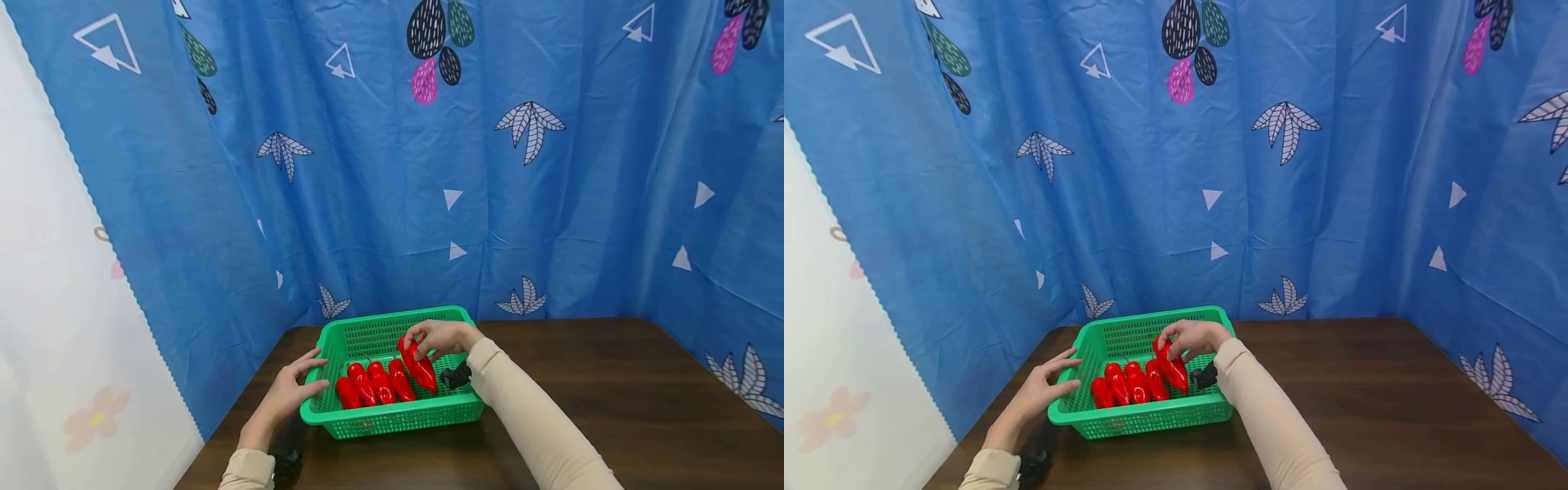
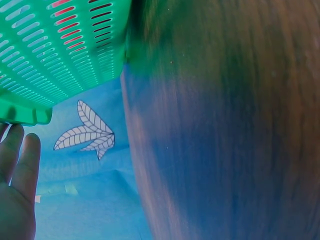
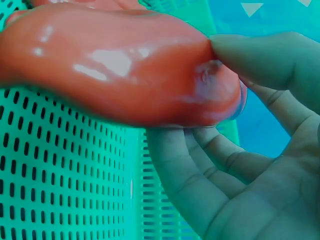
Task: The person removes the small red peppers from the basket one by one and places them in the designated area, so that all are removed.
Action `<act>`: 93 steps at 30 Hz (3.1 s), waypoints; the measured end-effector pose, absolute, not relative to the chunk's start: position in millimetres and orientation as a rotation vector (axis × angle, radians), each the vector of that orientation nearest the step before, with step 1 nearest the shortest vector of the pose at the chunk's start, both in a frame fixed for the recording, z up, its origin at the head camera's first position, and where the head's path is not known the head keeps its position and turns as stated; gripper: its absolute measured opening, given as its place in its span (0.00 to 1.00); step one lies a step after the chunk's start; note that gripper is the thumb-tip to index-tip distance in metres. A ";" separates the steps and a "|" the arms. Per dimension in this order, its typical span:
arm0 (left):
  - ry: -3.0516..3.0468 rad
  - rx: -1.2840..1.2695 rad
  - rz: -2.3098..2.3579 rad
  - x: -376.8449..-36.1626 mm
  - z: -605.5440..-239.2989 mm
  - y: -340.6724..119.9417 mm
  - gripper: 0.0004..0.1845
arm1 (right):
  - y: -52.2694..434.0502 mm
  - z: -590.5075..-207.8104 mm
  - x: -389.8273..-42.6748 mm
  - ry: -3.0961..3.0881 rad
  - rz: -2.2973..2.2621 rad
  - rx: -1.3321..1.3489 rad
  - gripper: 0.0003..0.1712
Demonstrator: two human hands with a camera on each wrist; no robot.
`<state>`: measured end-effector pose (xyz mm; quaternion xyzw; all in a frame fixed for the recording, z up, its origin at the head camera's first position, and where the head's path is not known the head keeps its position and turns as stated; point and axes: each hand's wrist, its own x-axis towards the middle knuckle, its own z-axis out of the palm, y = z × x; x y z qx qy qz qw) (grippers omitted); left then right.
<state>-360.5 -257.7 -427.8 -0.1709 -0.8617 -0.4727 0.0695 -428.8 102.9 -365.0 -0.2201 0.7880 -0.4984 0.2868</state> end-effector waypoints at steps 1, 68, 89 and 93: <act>-2.595 -0.515 -1.421 -360.6 -427.9 -257.8 0.25 | 102.9 -365.0 -428.4 2.100 -1.343 -0.590 0.10; -2.610 -0.519 -1.356 -359.5 -424.0 -258.4 0.23 | 206.7 -341.2 -378.9 1.949 -1.879 -0.599 0.08; -2.605 -0.511 -1.380 -360.0 -422.9 -256.9 0.23 | 256.7 -356.7 -360.0 1.914 -1.975 -0.649 0.09; -2.599 -0.494 -1.427 -360.1 -423.0 -256.2 0.23 | 266.6 -362.6 -358.2 1.879 -2.007 -0.661 0.10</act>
